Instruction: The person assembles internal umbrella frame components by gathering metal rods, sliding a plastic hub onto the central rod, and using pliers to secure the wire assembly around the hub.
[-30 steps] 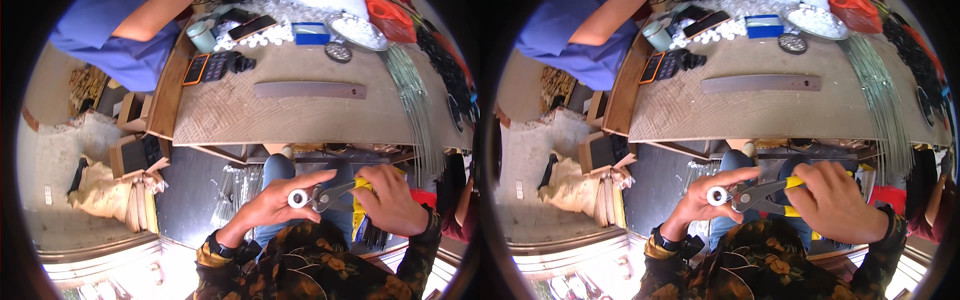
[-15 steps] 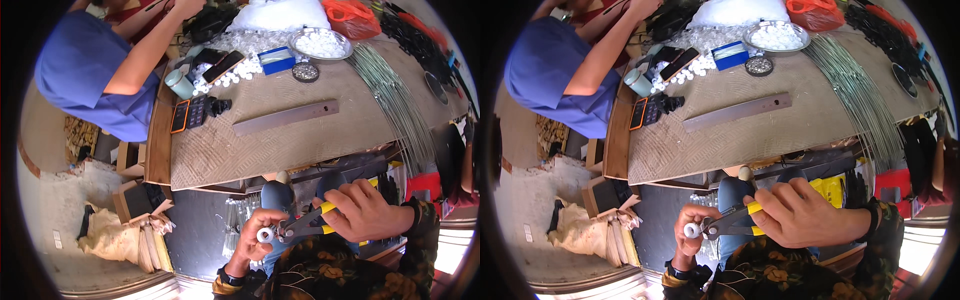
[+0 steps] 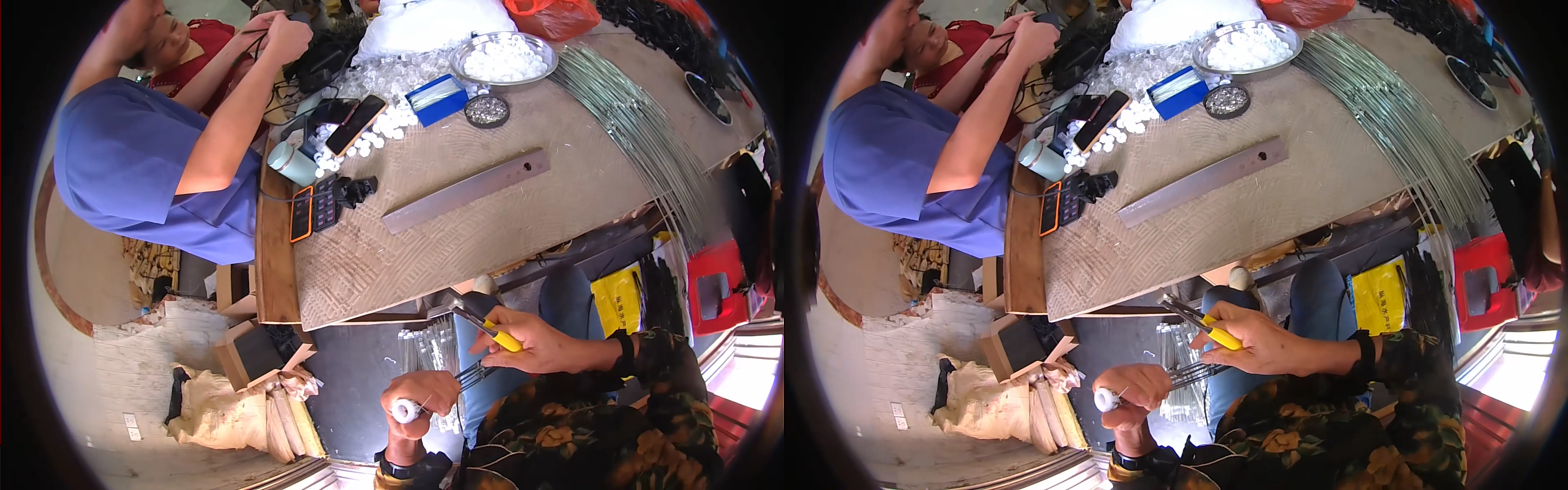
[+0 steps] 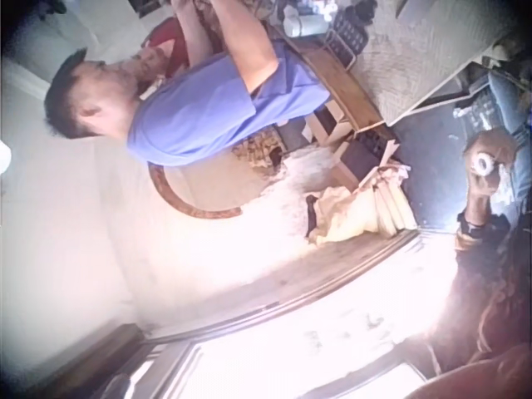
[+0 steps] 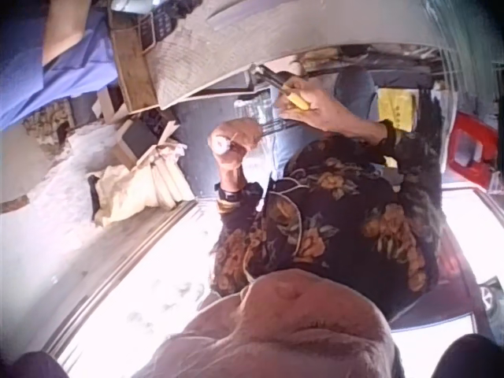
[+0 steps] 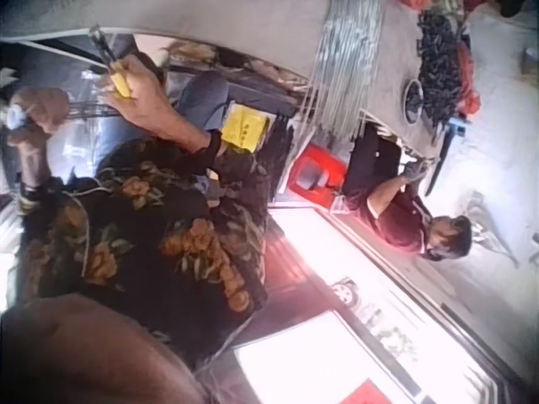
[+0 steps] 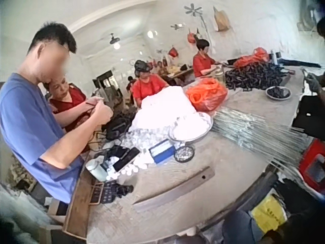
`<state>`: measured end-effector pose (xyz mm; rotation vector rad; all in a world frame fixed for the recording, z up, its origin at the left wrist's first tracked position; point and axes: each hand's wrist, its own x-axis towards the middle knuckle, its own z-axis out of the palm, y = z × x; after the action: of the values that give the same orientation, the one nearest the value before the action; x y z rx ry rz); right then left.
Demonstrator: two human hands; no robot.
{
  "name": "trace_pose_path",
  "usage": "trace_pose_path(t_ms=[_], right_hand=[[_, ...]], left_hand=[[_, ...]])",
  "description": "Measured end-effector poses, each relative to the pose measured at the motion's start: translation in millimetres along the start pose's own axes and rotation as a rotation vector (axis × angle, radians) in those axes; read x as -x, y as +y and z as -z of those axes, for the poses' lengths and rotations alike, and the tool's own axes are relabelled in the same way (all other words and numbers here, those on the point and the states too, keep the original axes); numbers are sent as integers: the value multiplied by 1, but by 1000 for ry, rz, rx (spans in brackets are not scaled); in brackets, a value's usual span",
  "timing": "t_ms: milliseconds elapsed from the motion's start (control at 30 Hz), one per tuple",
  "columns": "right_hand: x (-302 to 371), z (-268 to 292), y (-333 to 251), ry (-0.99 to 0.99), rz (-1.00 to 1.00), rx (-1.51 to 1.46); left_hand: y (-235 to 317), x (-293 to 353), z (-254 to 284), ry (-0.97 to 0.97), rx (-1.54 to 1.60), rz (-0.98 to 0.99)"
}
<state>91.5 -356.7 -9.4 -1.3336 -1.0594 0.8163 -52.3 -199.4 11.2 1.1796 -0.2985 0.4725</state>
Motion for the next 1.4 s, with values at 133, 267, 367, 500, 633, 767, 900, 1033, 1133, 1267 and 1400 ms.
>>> trace_pose_path(t_ms=[133, 267, 367, 500, 633, 767, 900, 1033, 1133, 1267, 1400], right_hand=[[-6, 5, -19, 132, 260, 136], [-14, 3, -41, 64, 348, 86], [-11, -14, -24, 30, 310, 155], [-3, -38, 2, 52, 360, 145], [-2, -41, 11, 34, 359, 238], [4, -40, 32, 76, 341, 348], [3, -41, 47, 33, 316, 399], [3, -48, 55, 49, 339, 386], [3, -49, 57, 47, 350, 382], [2, -49, 59, 39, 333, 370], [-1, -49, 64, 57, 344, 348]], left_hand=[[6, 3, -9, 41, -18, 14], [6, -4, -20, 70, -35, 28], [8, -7, -18, 8, -257, -143], [21, 11, -17, 82, -548, -8], [24, 8, -17, 77, -635, -127], [25, 8, -10, 61, -625, -179], [29, 9, -9, 131, -694, -211], [31, 10, -4, 121, -730, -226], [32, 13, -4, 134, -751, -204], [32, 12, -7, 161, -761, -186], [31, 10, -5, 160, -757, -186]])
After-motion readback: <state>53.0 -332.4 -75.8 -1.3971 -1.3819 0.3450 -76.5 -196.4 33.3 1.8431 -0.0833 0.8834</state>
